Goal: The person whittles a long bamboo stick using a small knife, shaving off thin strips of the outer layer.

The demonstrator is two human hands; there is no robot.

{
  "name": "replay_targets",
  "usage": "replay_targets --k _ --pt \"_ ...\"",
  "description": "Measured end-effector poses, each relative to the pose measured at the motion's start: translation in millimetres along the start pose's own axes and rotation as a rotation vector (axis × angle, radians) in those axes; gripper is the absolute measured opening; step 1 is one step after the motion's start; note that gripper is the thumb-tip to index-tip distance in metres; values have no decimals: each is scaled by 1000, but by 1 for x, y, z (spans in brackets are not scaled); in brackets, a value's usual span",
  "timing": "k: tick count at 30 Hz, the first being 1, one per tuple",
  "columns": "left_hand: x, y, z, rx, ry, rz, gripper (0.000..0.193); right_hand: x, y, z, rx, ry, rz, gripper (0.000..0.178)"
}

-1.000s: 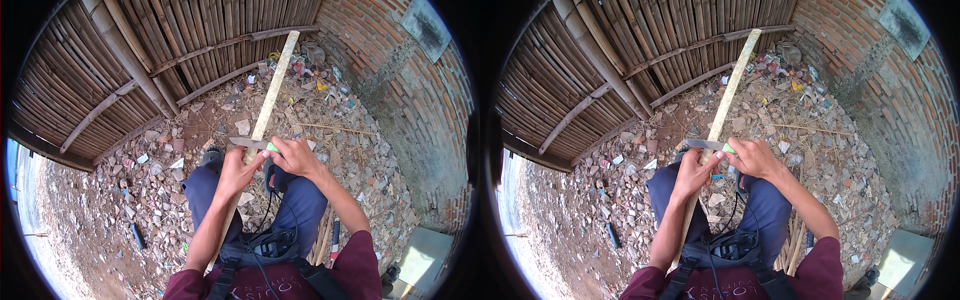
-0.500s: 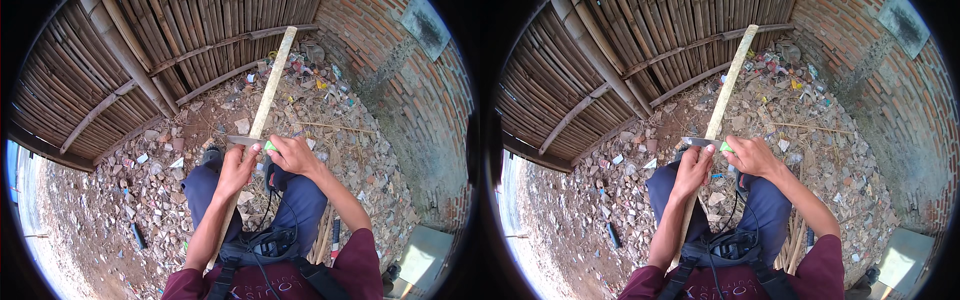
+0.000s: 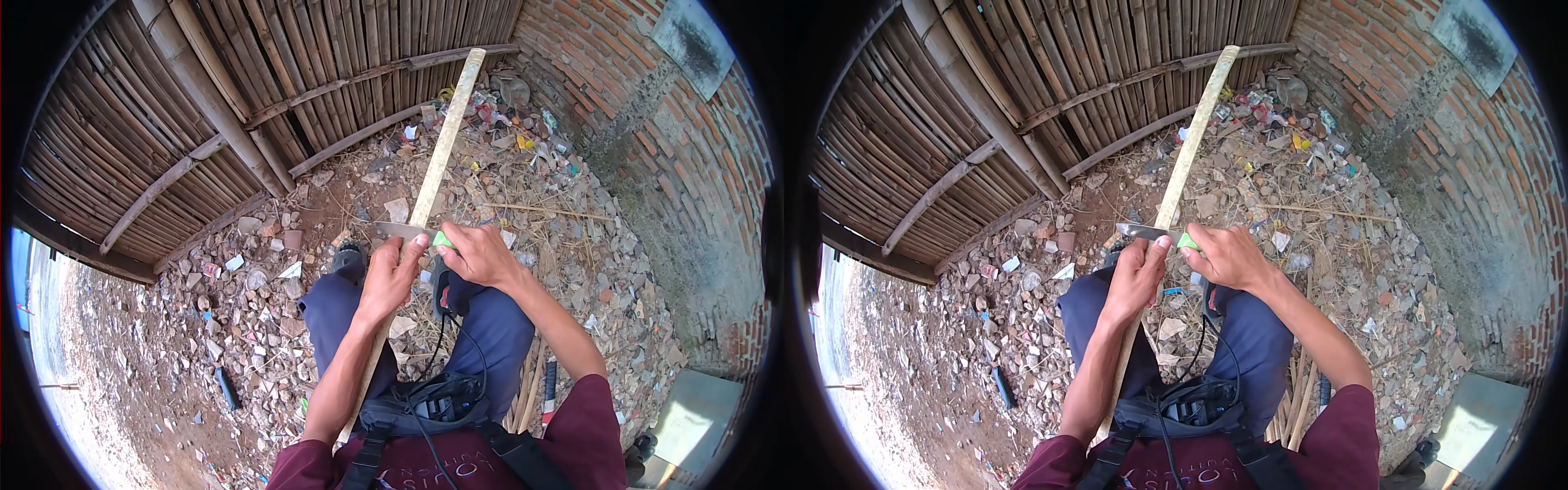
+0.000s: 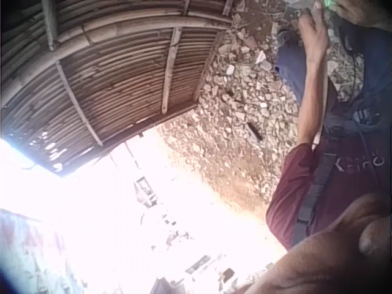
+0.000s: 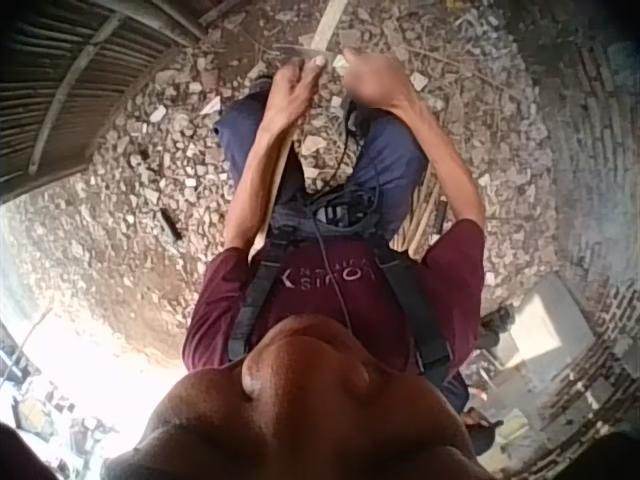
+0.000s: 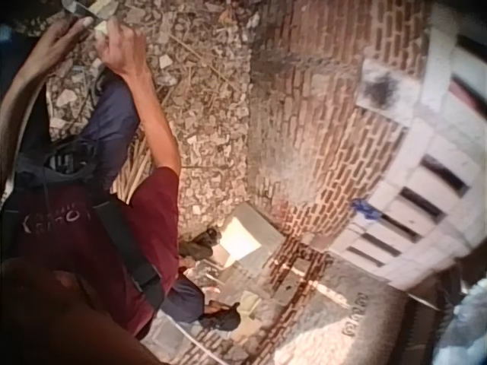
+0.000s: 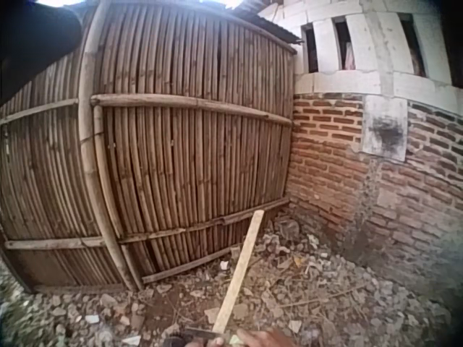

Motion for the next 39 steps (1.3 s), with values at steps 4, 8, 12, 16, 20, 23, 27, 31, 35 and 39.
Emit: replay_targets --k 4,8,12,16,20,23,27,31,35,39 --pt "-2 0 2 -36 4 20 48 -2 -4 -2 -11 -3 26 31" --pt "-4 -2 3 -73 22 33 46 -6 -4 1 -14 -2 34 28" --pt "-5 -5 4 -173 98 49 46 -8 -7 -1 -7 0 56 29" --pt "-5 -3 10 -175 171 39 45 -11 -13 5 14 -3 104 27" --pt "-3 -3 12 -197 141 32 44 -14 -20 8 12 25 145 27" --pt "2 -3 15 -197 59 12 44 -15 -22 15 9 37 157 28" --pt "7 -4 14 -260 96 -2 44 -19 -35 26 53 55 210 29" --pt "17 -6 12 -279 100 -25 44 -21 -41 38 34 83 234 31" --pt "33 -9 7 -269 139 -35 38 -22 -43 46 31 61 285 33" --pt "66 -11 4 -291 93 -83 37 -37 -83 101 -16 207 371 40"
Point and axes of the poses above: each hand's wrist, its own x-axis away from the middle knuckle, its own y-axis out of the palm, z = x × y, the point moved 8 cm from there along -x, towards the middle knuckle, and after that the axes turned 5 degrees about y, right-handed, at the moved point
